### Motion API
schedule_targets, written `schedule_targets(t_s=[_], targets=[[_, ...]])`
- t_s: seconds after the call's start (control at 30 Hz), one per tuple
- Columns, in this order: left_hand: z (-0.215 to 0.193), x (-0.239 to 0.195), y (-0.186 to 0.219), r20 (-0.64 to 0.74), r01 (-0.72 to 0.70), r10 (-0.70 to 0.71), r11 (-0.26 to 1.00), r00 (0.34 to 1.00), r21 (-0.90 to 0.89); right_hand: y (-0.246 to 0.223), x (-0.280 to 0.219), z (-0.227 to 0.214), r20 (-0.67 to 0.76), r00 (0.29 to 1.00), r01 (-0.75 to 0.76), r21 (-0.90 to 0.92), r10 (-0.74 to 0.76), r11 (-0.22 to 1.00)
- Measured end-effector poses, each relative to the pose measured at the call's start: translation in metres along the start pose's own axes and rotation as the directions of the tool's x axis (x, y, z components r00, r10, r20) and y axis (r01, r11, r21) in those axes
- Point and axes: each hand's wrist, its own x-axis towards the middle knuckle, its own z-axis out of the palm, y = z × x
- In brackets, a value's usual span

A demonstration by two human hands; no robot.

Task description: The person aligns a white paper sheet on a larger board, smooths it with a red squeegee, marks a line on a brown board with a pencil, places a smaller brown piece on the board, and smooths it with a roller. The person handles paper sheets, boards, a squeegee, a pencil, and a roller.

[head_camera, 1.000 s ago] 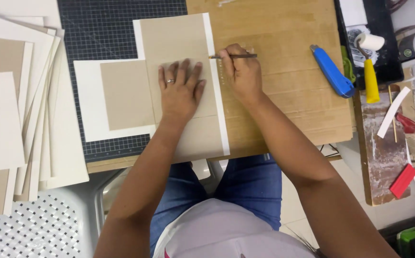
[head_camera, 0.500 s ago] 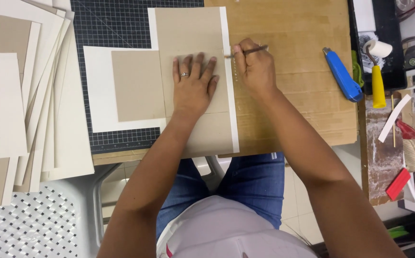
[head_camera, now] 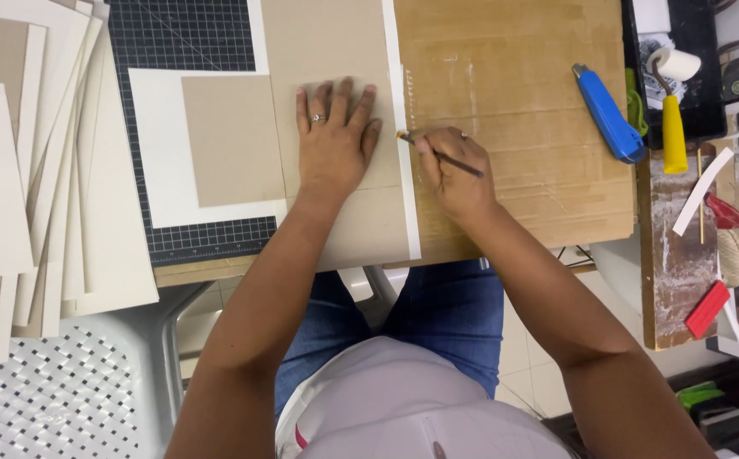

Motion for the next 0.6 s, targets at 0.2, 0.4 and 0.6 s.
schedule_targets(t_s=[0.2,0.4,0.6], targets=[[-0.004,0.001,0.001,-0.019,-0.022,0.023,1.0,1.0,0.014,-0.023,-0.035,-0.022,0.124,0.99,-0.072,0.049,0.065,0.996],[-0.005,0.001,0.002,0.052,0.014,-0.014,1.0,0.999,-0.009,-0.013,-0.022,-0.022,0.168,0.981,-0.094,-0.009,0.094,0.996],[-0.003,0.002,0.001,0.045,-0.007,0.005,0.999,0.999,0.032,-0.025,-0.024,-0.038,0.231,0.971,-0.108,0.172,0.067,0.979]])
